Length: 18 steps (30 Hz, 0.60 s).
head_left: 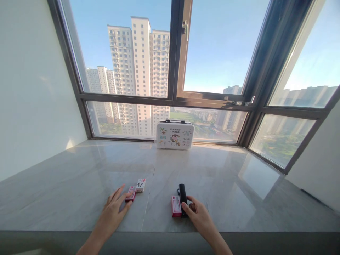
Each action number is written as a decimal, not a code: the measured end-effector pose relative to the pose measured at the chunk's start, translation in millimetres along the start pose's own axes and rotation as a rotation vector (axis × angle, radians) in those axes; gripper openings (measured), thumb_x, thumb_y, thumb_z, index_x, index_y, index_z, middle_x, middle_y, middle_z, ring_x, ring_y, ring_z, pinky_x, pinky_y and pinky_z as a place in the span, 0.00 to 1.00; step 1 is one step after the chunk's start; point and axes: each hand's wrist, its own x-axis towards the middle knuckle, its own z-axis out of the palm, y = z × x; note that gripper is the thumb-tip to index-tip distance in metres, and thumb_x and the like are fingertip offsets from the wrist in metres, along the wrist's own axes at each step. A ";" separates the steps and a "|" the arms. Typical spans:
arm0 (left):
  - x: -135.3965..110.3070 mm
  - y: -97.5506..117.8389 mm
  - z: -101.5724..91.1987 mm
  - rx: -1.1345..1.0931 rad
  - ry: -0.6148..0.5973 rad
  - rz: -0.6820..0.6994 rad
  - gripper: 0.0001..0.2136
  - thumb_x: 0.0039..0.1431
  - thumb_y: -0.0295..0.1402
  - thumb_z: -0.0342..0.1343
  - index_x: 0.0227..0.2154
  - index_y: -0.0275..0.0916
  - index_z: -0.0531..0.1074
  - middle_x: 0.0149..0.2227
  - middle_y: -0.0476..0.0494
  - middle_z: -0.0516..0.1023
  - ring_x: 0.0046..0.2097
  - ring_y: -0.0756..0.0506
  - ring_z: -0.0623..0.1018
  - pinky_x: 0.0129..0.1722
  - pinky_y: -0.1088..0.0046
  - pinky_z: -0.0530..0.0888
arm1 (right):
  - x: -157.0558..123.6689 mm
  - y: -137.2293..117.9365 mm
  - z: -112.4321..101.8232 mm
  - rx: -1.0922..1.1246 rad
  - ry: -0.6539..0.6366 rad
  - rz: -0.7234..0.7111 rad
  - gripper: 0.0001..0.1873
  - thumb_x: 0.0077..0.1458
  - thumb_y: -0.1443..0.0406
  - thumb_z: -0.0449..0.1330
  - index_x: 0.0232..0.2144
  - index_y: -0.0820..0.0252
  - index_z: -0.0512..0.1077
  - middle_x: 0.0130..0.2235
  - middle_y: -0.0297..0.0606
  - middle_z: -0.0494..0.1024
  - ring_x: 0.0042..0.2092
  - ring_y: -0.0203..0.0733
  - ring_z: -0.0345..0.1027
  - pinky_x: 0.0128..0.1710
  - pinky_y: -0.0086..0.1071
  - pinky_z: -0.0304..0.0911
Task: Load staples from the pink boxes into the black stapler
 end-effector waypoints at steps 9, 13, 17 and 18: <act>-13.7 98.3 -8.9 -0.417 -0.286 0.013 0.19 0.52 0.45 0.64 0.47 0.47 0.74 0.53 0.44 0.76 0.56 0.38 0.73 0.57 0.62 0.70 | -0.9 -2.1 1.2 0.009 0.018 0.002 0.39 0.55 0.39 0.56 0.53 0.65 0.71 0.22 0.30 0.64 0.26 0.37 0.58 0.27 0.28 0.54; 10.1 159.4 16.3 -0.565 -0.243 0.089 0.27 0.51 0.43 0.65 0.55 0.47 0.70 0.56 0.43 0.74 0.58 0.39 0.72 0.59 0.63 0.67 | -4.7 -12.7 -1.1 -0.019 0.035 0.003 0.38 0.54 0.39 0.57 0.51 0.64 0.73 0.21 0.30 0.64 0.26 0.37 0.58 0.26 0.28 0.53; 21.7 191.9 42.7 -0.670 -0.369 0.134 0.35 0.44 0.41 0.70 0.58 0.48 0.67 0.55 0.44 0.75 0.54 0.39 0.75 0.55 0.64 0.71 | -5.3 -13.9 -1.9 -0.021 0.010 -0.005 0.37 0.55 0.39 0.56 0.51 0.63 0.73 0.21 0.29 0.64 0.24 0.35 0.57 0.24 0.27 0.52; 21.7 195.4 46.4 -0.682 -0.377 0.138 0.37 0.43 0.41 0.70 0.59 0.48 0.66 0.55 0.44 0.75 0.54 0.39 0.75 0.55 0.65 0.71 | -5.2 -13.0 -2.1 -0.015 0.000 -0.005 0.37 0.55 0.39 0.55 0.51 0.63 0.73 0.21 0.30 0.64 0.23 0.35 0.57 0.24 0.27 0.52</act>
